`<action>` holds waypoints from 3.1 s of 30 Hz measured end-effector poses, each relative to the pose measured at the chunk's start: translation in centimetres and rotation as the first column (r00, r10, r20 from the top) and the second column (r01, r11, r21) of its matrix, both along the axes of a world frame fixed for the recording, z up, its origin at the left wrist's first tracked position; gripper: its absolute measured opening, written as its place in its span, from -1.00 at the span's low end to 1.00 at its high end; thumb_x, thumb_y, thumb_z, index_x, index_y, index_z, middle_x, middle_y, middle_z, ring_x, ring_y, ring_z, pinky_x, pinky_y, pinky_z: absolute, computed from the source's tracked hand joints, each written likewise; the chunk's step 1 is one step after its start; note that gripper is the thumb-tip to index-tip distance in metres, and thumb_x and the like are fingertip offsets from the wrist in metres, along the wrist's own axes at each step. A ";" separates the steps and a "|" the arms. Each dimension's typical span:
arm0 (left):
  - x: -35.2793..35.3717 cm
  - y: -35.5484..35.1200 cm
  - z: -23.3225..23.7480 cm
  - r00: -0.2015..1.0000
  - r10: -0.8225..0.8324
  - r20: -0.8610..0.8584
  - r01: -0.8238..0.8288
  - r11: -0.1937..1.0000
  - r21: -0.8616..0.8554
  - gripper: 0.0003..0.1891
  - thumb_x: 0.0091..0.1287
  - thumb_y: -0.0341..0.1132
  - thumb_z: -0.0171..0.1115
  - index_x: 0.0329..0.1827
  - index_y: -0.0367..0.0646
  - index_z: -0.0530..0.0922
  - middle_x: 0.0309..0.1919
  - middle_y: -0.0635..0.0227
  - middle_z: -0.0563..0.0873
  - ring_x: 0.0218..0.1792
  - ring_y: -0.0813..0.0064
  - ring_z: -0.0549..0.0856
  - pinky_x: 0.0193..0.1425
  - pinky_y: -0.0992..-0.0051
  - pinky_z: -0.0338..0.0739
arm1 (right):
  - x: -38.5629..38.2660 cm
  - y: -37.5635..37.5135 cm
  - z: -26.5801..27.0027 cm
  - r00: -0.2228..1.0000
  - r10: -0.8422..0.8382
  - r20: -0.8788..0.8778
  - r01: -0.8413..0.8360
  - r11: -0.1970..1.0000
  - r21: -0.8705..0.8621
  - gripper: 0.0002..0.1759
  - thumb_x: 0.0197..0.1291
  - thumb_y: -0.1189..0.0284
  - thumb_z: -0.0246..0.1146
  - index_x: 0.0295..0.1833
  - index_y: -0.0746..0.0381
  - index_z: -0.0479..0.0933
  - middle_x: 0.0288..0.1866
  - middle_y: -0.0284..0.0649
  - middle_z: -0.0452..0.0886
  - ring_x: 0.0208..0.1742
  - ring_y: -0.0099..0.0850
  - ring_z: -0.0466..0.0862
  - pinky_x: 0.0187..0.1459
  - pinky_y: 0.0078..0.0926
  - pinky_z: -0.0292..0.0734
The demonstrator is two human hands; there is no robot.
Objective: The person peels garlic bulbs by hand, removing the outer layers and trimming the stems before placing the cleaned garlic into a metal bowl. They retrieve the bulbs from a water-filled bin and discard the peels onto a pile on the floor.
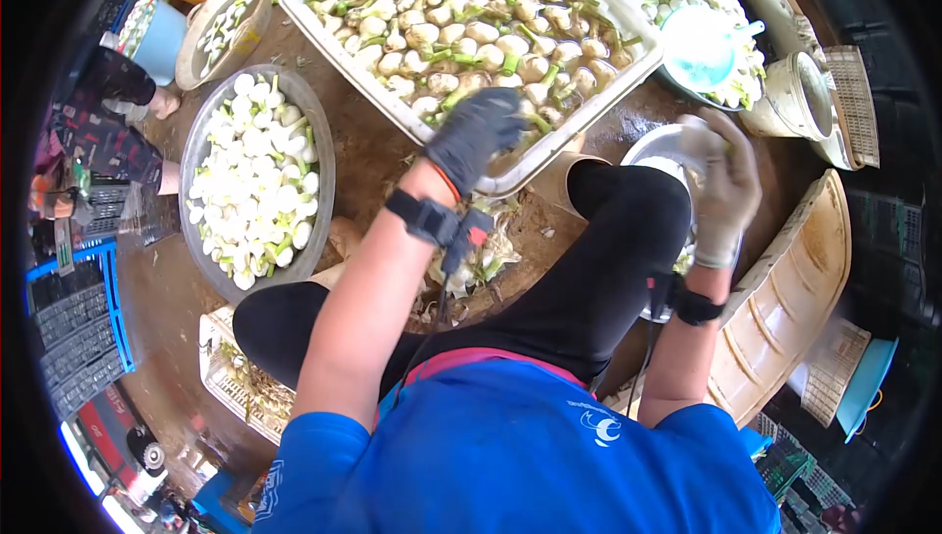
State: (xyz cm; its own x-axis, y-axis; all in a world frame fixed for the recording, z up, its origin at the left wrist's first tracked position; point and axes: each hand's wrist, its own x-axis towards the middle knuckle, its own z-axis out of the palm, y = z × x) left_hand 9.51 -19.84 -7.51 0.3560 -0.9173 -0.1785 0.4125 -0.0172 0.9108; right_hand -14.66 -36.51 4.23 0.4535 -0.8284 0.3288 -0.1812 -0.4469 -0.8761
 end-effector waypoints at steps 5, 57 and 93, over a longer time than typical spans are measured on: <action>3.1 -2.2 -6.3 0.940 -0.045 0.338 -0.139 0.855 0.500 -0.59 0.40 -0.35 0.14 0.30 -0.23 0.47 0.09 0.17 0.64 0.08 0.37 0.61 0.22 0.42 0.51 | -6.7 -2.6 -0.5 0.933 -0.272 -0.237 0.211 0.944 -0.251 -0.72 0.32 0.55 0.21 0.12 0.36 0.58 0.06 -0.18 0.68 0.08 -0.48 0.63 0.11 -0.57 0.52; -7.2 21.1 14.2 0.561 0.135 0.817 -0.519 0.826 0.220 -0.65 0.29 -0.25 0.38 0.03 -0.26 0.54 -0.15 0.08 0.69 -0.04 0.17 0.70 0.00 0.30 0.62 | 12.0 19.2 3.0 0.579 0.791 -0.199 -0.794 0.491 -0.358 -0.80 0.04 0.59 0.39 -0.16 0.27 0.67 -0.07 -0.20 0.73 -0.13 -0.30 0.75 -0.12 -0.43 0.66; -8.2 20.2 14.0 0.924 0.322 -0.205 -0.290 0.941 0.173 -0.69 0.46 -0.18 0.11 0.08 -0.24 0.51 -0.30 0.28 0.70 -0.42 0.53 0.68 -0.46 0.57 0.55 | 11.7 18.6 -1.0 0.639 0.554 0.533 -0.647 0.013 0.762 -0.77 0.27 0.38 0.36 -0.18 0.36 0.62 -0.37 -0.28 0.67 -0.39 -0.58 0.61 -0.27 -0.66 0.53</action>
